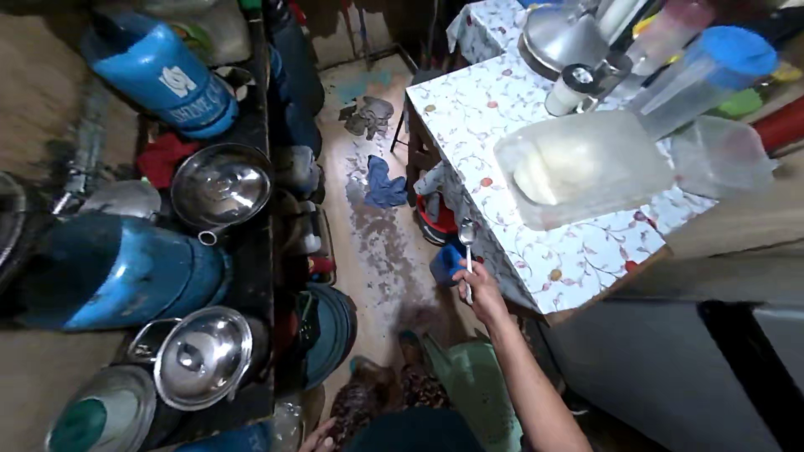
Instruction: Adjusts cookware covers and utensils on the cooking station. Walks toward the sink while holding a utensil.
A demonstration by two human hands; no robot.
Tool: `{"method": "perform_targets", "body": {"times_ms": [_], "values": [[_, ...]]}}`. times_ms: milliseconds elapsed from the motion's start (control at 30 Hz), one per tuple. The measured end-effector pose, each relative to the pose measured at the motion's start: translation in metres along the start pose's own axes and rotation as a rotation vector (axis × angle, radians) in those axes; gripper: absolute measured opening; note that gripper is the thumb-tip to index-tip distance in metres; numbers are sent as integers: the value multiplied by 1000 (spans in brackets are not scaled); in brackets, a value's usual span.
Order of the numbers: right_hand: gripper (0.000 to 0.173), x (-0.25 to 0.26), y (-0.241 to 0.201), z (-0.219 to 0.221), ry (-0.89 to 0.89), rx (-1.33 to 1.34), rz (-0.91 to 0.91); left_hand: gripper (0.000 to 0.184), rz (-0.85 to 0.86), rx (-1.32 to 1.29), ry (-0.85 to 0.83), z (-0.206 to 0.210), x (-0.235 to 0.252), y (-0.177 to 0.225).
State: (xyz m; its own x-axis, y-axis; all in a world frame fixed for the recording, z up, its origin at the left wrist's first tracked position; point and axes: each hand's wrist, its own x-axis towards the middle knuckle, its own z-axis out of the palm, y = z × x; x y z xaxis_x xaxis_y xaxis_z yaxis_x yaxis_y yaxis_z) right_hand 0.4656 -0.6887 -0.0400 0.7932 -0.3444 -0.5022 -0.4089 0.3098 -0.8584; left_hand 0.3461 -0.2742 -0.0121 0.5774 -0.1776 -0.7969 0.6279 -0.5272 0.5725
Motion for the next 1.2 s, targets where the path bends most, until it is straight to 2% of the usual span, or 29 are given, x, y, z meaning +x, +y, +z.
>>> {"method": "perform_targets", "body": {"times_ms": [133,367,533,667,833,967,1100,1200], "values": [[18,20,-4,25,-70,-74,-42,47,94,-51,-41,-19,12,38],[23,46,-36,65,-40,-139,-8,43,279,-42,-67,-60,54,124],[41,71,-43,89,-4,-175,-37,45,203,-62,-126,-81,97,155],[38,105,-55,113,34,-118,-47,44,169,-28,-191,-92,139,195],[26,180,-94,123,-5,-159,-118,42,186,53,-184,-107,210,267],[29,264,-155,135,-112,-188,-212,40,220,168,-89,-120,265,348],[40,335,-225,149,-124,-154,-259,40,245,261,-118,-129,309,427],[36,379,-253,153,-102,-73,-285,41,252,313,-139,-140,341,468]]}}
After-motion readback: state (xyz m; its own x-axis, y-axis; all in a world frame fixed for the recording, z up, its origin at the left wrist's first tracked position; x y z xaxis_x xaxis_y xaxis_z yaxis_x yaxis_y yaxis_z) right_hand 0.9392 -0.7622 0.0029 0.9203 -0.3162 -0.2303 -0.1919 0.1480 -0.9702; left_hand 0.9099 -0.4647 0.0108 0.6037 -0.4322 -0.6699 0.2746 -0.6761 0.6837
